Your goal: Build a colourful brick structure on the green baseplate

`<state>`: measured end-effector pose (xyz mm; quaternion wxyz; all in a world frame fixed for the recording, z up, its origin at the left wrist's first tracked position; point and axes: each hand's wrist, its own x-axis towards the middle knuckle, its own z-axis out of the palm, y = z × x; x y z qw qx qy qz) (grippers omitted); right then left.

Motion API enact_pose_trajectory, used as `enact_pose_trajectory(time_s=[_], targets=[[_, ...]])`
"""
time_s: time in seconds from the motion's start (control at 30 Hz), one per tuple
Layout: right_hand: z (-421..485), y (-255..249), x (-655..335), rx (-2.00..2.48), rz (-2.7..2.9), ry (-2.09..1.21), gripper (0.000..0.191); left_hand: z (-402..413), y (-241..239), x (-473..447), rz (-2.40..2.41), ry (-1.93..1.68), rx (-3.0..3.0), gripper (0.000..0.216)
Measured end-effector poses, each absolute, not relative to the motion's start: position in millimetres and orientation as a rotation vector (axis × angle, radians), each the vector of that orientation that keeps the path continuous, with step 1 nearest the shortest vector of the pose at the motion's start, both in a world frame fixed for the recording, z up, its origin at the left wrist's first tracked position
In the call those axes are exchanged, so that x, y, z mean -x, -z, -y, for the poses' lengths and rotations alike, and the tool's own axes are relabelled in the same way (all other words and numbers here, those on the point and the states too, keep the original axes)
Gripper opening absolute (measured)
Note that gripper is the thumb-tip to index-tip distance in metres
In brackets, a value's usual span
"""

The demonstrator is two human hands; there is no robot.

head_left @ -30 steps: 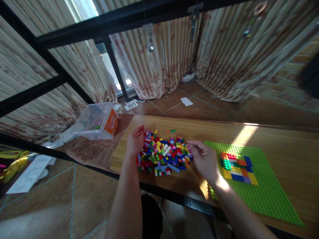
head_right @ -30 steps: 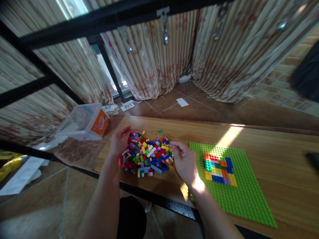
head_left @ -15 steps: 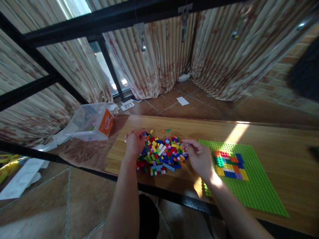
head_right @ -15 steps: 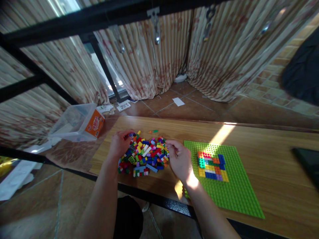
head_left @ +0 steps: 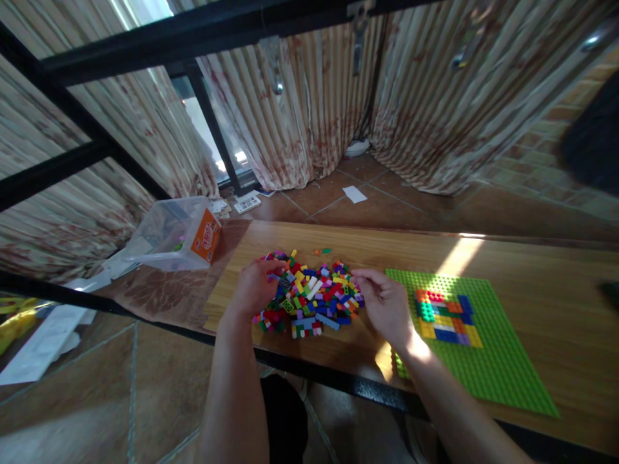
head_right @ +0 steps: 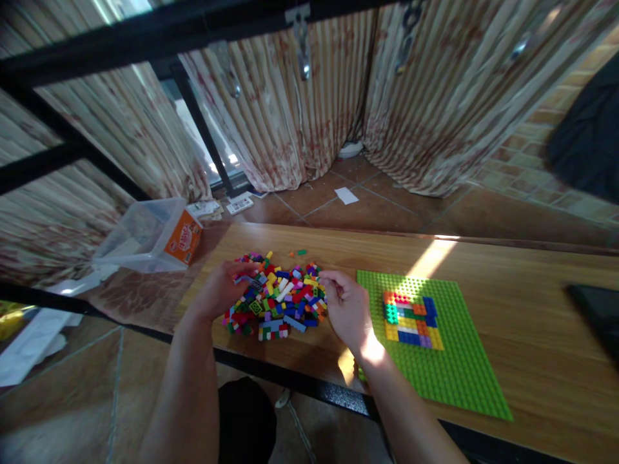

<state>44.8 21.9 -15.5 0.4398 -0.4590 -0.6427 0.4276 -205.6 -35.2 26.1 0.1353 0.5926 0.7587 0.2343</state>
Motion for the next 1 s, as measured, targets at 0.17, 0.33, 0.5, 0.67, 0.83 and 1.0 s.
enact_pose_trajectory(time_s=[0.17,0.33,0.5,0.67,0.83,1.0], targets=[[-21,13,-45,1.134,1.595,-1.066,0.024,36,-26,202,-2.252,-0.558,-1.762,0.049],[-20,12,-46,1.131,1.599,-1.067,0.023,33,-25,196,-2.264,-0.481,-1.780,0.051],[-21,13,-46,1.126,1.592,-1.065,0.024,32,-26,195,-2.266,-0.450,-1.794,0.045],[-23,8,-47,1.086,1.561,-1.058,0.024,37,-41,196,-2.176,-0.727,-1.746,0.039],[-11,-1,-50,1.055,1.571,-1.048,0.022,36,-47,176,-1.808,-1.116,-1.516,0.036],[15,-7,-60,0.893,1.686,-0.993,0.040,29,-43,119,-1.447,-1.117,-1.341,0.035]])
